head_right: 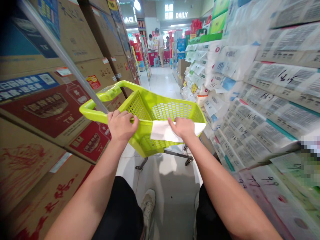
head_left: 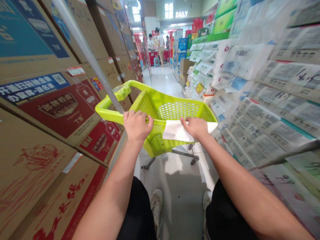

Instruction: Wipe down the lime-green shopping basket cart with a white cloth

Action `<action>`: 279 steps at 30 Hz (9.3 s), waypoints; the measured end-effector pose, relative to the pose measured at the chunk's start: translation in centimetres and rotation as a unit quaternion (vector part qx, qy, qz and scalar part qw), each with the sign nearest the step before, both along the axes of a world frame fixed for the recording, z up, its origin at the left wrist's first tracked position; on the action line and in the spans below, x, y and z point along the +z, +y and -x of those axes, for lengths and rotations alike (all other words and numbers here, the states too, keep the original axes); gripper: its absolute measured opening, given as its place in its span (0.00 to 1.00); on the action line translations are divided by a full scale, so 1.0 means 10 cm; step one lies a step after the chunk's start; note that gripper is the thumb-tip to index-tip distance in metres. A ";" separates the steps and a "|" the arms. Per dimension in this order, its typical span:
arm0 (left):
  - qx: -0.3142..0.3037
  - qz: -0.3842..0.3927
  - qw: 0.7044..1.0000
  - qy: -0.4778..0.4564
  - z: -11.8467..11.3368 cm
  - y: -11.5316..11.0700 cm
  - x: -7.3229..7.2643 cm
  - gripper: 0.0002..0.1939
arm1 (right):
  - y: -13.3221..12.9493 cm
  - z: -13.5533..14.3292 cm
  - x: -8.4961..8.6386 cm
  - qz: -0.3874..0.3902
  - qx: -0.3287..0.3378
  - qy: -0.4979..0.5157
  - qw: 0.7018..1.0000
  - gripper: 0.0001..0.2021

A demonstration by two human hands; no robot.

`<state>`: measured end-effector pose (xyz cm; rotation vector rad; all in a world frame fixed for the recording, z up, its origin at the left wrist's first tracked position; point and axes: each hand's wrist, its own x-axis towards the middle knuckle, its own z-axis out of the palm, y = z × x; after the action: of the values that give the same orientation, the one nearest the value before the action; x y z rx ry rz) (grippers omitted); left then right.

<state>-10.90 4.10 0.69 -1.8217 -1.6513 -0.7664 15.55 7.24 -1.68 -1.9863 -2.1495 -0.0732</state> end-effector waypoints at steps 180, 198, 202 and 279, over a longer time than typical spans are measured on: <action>-0.010 -0.003 1.000 -0.028 -0.04 -0.04 -0.01 0.24 | -0.02 0.24 -0.07 -0.085 0.091 0.010 0.992 0.33; -0.022 -0.008 1.000 -0.003 -0.25 -0.11 -0.03 0.18 | -0.20 0.81 0.06 -0.113 0.125 0.061 0.984 0.27; -0.012 -0.016 1.000 -0.007 -0.09 -0.04 -0.02 0.18 | -0.09 0.51 0.02 -0.068 0.109 0.024 0.991 0.31; 0.001 -0.009 1.000 -0.015 0.07 -0.04 0.01 0.21 | 0.07 -0.29 -0.10 -0.030 0.167 -0.042 0.985 0.32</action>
<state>-11.65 3.73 0.80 -1.8041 -1.6589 -0.8108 18.49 7.96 -2.64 -1.5925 -2.4701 -0.1671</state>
